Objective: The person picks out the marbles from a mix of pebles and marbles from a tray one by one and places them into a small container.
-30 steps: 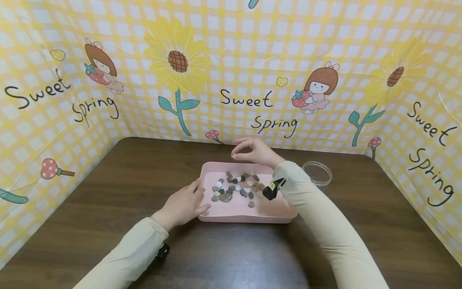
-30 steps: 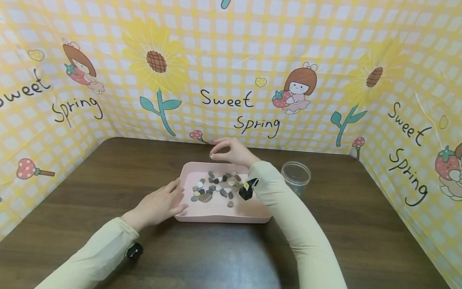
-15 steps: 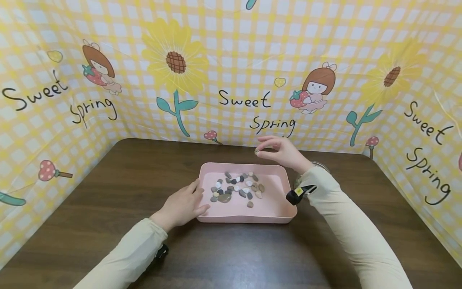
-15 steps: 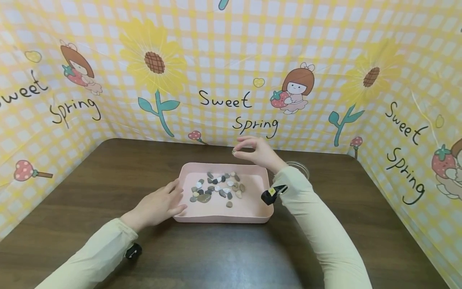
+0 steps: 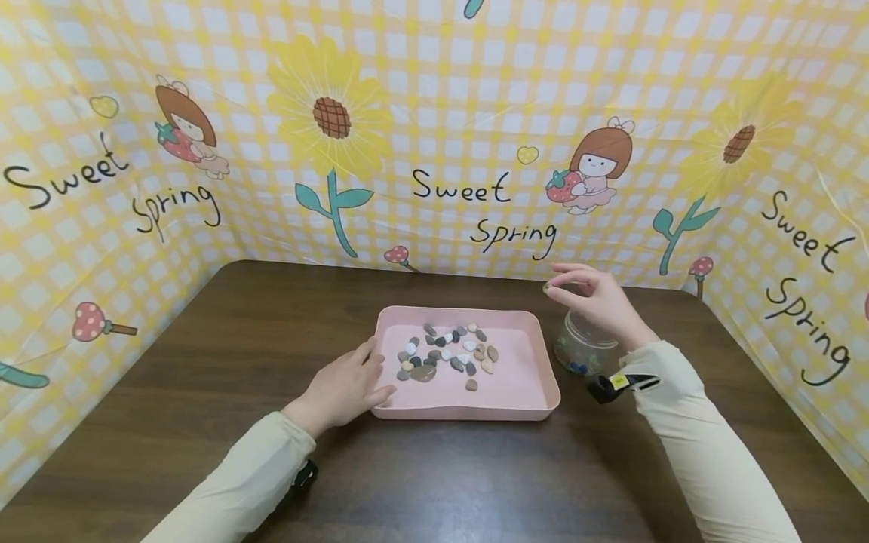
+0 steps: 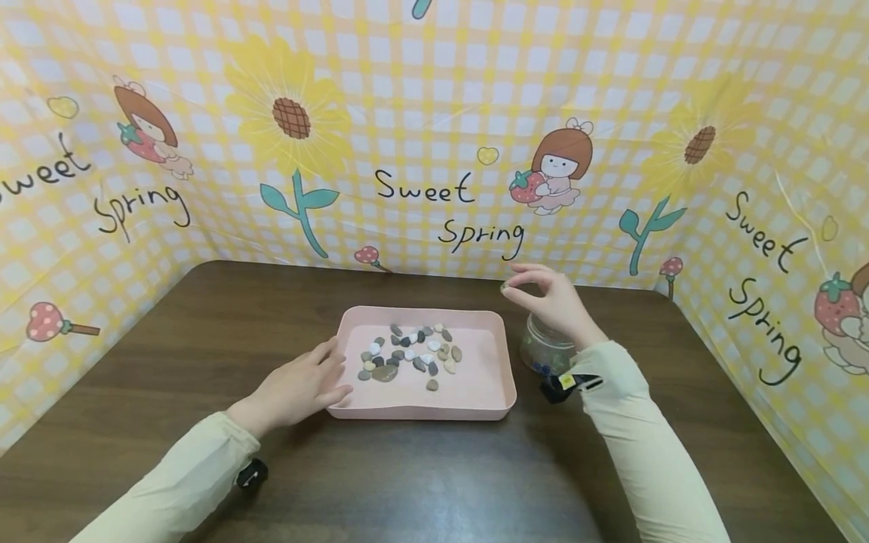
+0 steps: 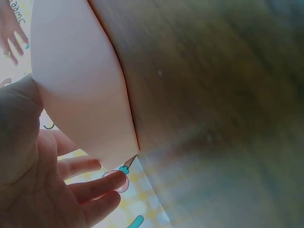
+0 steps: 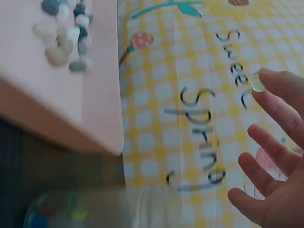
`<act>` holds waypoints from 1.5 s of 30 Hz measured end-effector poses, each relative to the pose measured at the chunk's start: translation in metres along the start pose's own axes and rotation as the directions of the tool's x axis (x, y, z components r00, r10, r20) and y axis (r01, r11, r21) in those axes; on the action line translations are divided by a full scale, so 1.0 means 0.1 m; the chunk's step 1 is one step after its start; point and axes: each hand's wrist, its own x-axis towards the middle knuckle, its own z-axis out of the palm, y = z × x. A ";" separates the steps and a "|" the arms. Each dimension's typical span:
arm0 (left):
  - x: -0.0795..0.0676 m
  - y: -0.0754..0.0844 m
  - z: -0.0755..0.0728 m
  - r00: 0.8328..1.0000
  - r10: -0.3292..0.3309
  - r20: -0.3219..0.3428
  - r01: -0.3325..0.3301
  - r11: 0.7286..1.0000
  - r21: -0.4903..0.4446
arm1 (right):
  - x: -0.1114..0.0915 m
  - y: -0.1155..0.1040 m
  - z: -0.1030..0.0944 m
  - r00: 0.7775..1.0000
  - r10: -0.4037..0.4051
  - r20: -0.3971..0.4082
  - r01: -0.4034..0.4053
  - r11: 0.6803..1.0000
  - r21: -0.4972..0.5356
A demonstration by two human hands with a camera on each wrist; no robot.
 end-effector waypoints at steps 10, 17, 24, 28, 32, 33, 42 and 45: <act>0.00 0.00 0.00 1.000 0.003 -0.018 -0.003 1.000 0.007 | -0.36 0.35 -0.21 0.990 0.013 -0.143 -0.036 0.987 -0.158; 0.00 0.00 0.00 1.000 -0.001 -0.014 0.001 1.000 0.004 | -0.49 0.49 -0.26 0.987 0.013 -0.162 -0.055 0.965 -0.257; -0.01 0.01 -0.01 1.000 0.005 -0.017 -0.005 1.000 0.006 | -0.55 0.51 -0.29 0.987 0.078 -0.143 -0.120 0.944 -0.306; -0.02 0.02 -0.03 1.000 0.005 -0.017 -0.005 1.000 0.004 | -0.55 0.50 -0.31 0.981 0.141 -0.133 -0.178 0.927 -0.330; -0.02 0.03 -0.04 1.000 0.011 -0.018 -0.010 1.000 0.008 | -0.55 0.48 -0.33 0.972 0.197 -0.125 -0.229 0.909 -0.348; -0.02 0.03 -0.04 1.000 0.008 -0.016 -0.008 1.000 0.006 | -0.55 0.47 -0.33 0.971 0.206 -0.126 -0.237 0.906 -0.352; -0.01 0.05 -0.02 1.000 0.001 -0.006 -0.001 1.000 -0.009 | -0.57 0.42 -0.34 0.970 0.194 -0.143 -0.235 0.898 -0.373; 0.00 0.04 -0.02 1.000 0.011 -0.015 -0.011 1.000 -0.001 | -0.58 0.39 -0.35 0.974 0.169 -0.150 -0.210 0.921 -0.329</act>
